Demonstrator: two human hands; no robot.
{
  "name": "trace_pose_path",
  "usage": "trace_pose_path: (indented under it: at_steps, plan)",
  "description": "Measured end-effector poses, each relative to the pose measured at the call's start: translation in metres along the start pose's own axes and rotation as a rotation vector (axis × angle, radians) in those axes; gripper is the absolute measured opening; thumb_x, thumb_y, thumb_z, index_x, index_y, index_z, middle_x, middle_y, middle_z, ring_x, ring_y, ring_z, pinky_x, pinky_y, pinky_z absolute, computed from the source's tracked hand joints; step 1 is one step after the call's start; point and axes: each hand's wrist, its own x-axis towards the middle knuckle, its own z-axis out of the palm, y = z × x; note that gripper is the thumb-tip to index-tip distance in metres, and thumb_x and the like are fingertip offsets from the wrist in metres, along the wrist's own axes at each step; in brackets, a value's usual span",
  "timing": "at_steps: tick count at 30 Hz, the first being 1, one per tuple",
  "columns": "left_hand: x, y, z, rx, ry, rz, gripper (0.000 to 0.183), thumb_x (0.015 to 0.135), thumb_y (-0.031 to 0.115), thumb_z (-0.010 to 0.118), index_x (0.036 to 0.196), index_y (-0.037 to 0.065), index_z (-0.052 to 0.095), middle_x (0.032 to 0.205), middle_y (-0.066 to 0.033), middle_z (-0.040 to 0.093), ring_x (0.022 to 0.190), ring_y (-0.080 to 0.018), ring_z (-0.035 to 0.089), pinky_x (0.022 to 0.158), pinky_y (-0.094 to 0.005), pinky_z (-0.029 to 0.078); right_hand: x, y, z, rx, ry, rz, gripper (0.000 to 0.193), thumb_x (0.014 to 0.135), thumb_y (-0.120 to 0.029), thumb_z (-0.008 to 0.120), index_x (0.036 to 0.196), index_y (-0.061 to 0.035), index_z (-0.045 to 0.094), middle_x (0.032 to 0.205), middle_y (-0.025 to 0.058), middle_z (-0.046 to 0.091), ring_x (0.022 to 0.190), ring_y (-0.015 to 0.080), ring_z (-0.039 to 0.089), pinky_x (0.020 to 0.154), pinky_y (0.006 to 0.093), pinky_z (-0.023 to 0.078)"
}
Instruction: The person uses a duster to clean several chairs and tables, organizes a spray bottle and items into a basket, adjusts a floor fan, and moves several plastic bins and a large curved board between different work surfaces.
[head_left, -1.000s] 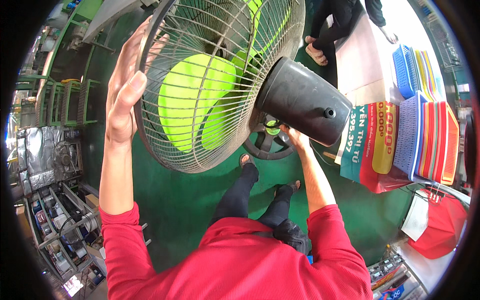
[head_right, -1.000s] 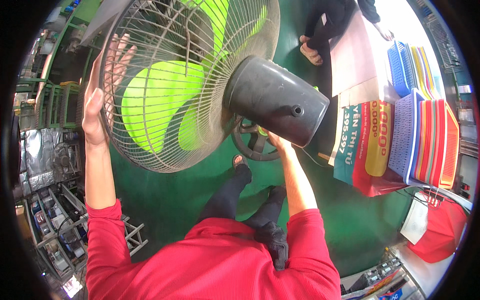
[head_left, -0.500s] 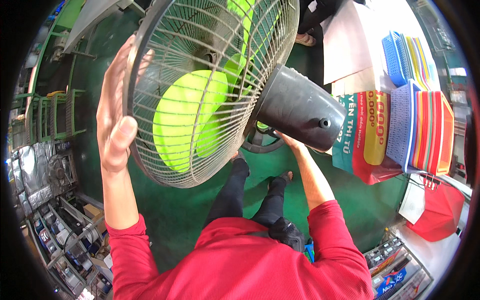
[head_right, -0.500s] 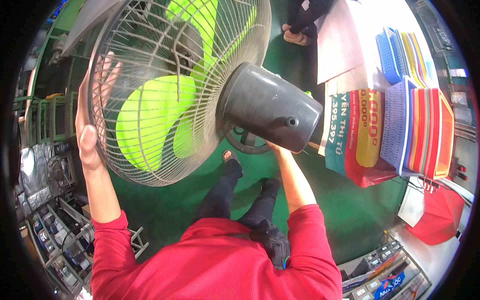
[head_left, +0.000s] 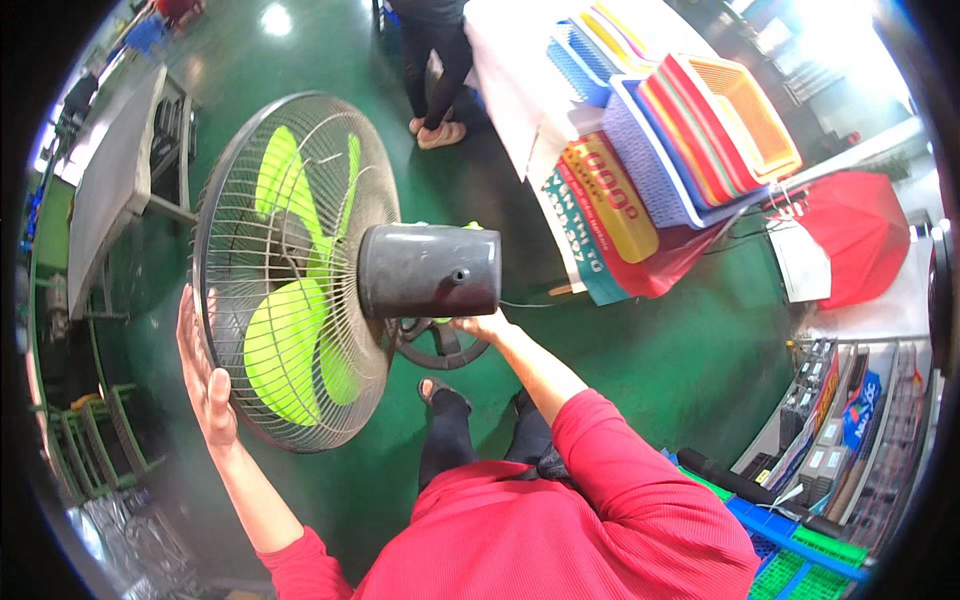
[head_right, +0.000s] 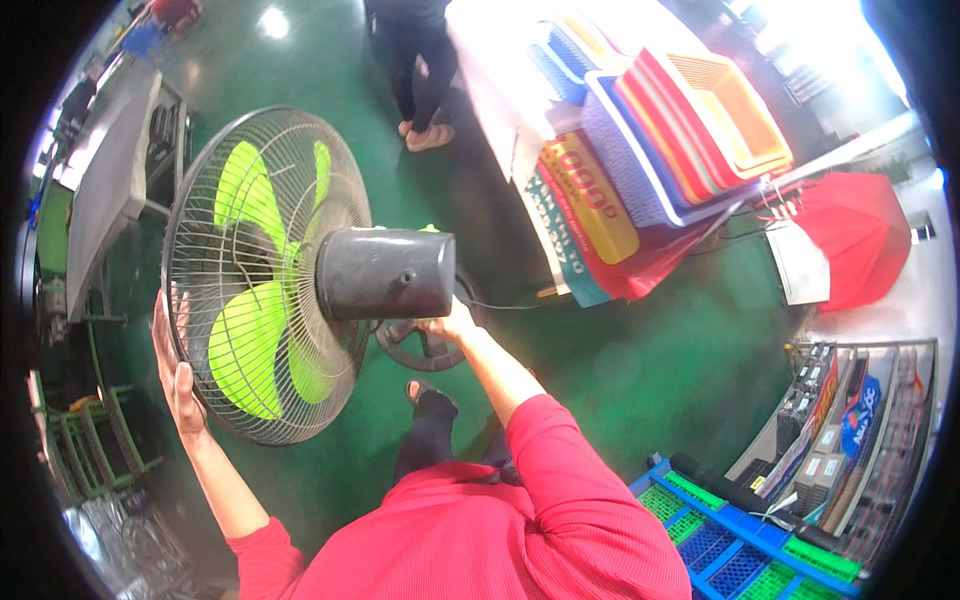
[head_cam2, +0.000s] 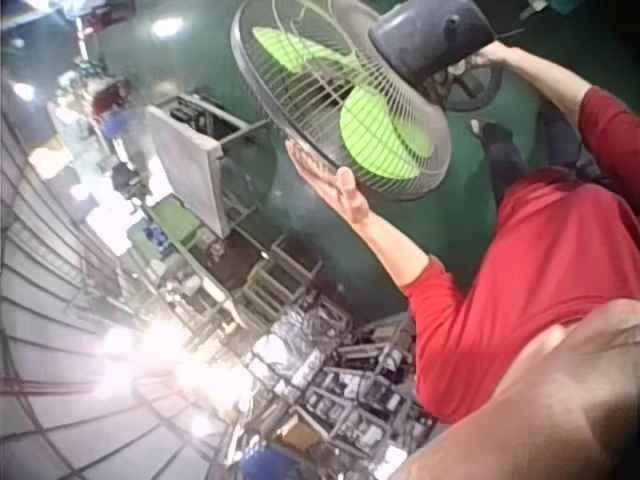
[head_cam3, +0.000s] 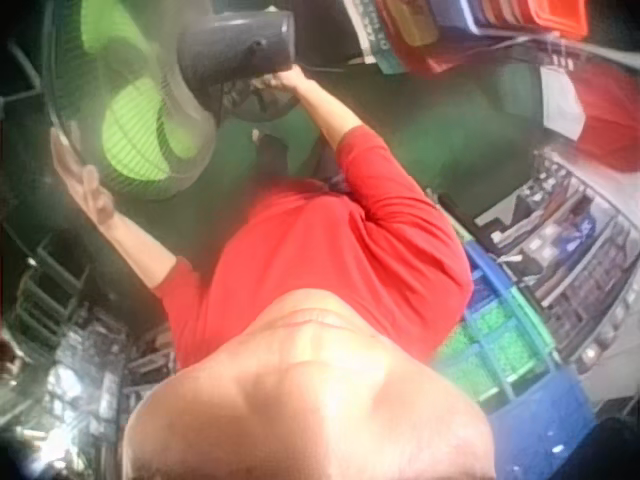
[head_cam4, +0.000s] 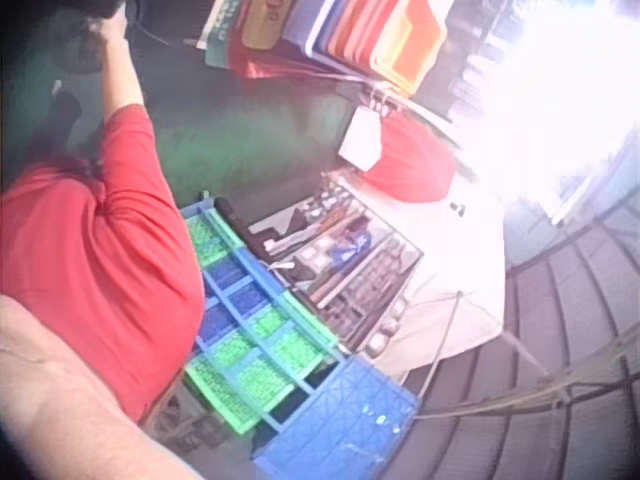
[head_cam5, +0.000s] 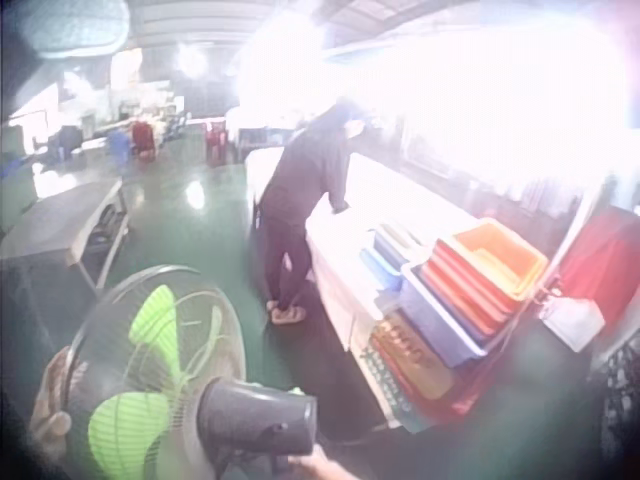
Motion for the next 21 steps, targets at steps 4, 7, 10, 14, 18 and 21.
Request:
trace_pose_path:
  at_steps: [4, 7, 10, 14, 18, 21]
  plan:
    - [0.007, -0.005, 0.010, -0.045, 0.002, 0.000, 0.082, 0.079, 0.045, 0.053, 0.137, -0.003, 0.019, 0.143, -0.0148, 0.021, 0.131, -0.0291, 0.023, 0.108, -0.0405, 0.014, -0.078, 0.040, -0.028, 0.124, 0.261, -0.111, 0.051, 0.069, -0.015, 0.069, 0.116, -0.0095, 0.049, 0.114, 0.0136, 0.051, 0.111, 0.0295, 0.047, 0.093, 0.0362, 0.039]
    - [0.001, 0.007, 0.008, -0.001, 0.060, 0.016, 0.074, 0.084, 0.039, 0.050, 0.137, -0.001, 0.019, 0.143, -0.0134, 0.023, 0.132, -0.0261, 0.020, 0.108, -0.0387, 0.013, -0.120, 0.098, -0.060, 0.056, -0.104, -0.046, 0.041, 0.072, -0.019, 0.065, 0.111, -0.0131, 0.054, 0.104, 0.0105, 0.058, 0.102, 0.0285, 0.054, 0.086, 0.0381, 0.045]
    - [-0.022, 0.062, 0.029, 0.360, 0.364, 0.011, 0.059, 0.090, 0.032, 0.044, 0.136, 0.000, 0.025, 0.141, -0.0124, 0.027, 0.130, -0.0239, 0.026, 0.107, -0.0386, 0.018, -0.161, 0.100, -0.167, -0.098, 0.218, -0.230, 0.024, 0.073, -0.016, 0.059, 0.096, -0.0101, 0.061, 0.093, 0.0097, 0.060, 0.090, 0.0291, 0.058, 0.080, 0.0385, 0.046]
    - [-0.061, 0.125, 0.093, 0.392, 0.682, 0.137, 0.042, 0.093, 0.020, 0.039, 0.128, -0.002, 0.037, 0.128, -0.0138, 0.044, 0.119, -0.0235, 0.042, 0.102, -0.0367, 0.029, -0.204, 0.085, -0.330, 0.093, 0.722, -0.323, 0.015, 0.076, -0.015, 0.053, 0.086, -0.0068, 0.062, 0.090, 0.0111, 0.062, 0.086, 0.0288, 0.059, 0.075, 0.0356, 0.047]
    - [-0.081, 0.160, 0.179, 0.429, 0.672, 0.269, 0.030, 0.092, 0.006, 0.039, 0.120, -0.005, 0.045, 0.115, -0.0161, 0.053, 0.105, -0.0218, 0.053, 0.093, -0.0321, 0.039, -0.214, 0.107, -0.451, -0.156, 1.139, -0.421, 0.015, 0.078, -0.010, 0.058, 0.092, -0.0076, 0.062, 0.088, 0.0091, 0.063, 0.081, 0.0217, 0.060, 0.071, 0.0303, 0.047]
    - [-0.078, 0.168, 0.242, 0.402, 0.599, 0.181, 0.024, 0.092, 0.006, 0.041, 0.109, -0.005, 0.052, 0.098, -0.0120, 0.059, 0.089, -0.0171, 0.056, 0.082, -0.0273, 0.043, -0.197, 0.139, -0.509, -0.341, 1.178, -0.349, 0.020, 0.081, -0.017, 0.055, 0.099, -0.0090, 0.061, 0.094, 0.0097, 0.063, 0.089, 0.0265, 0.059, 0.080, 0.0345, 0.045]
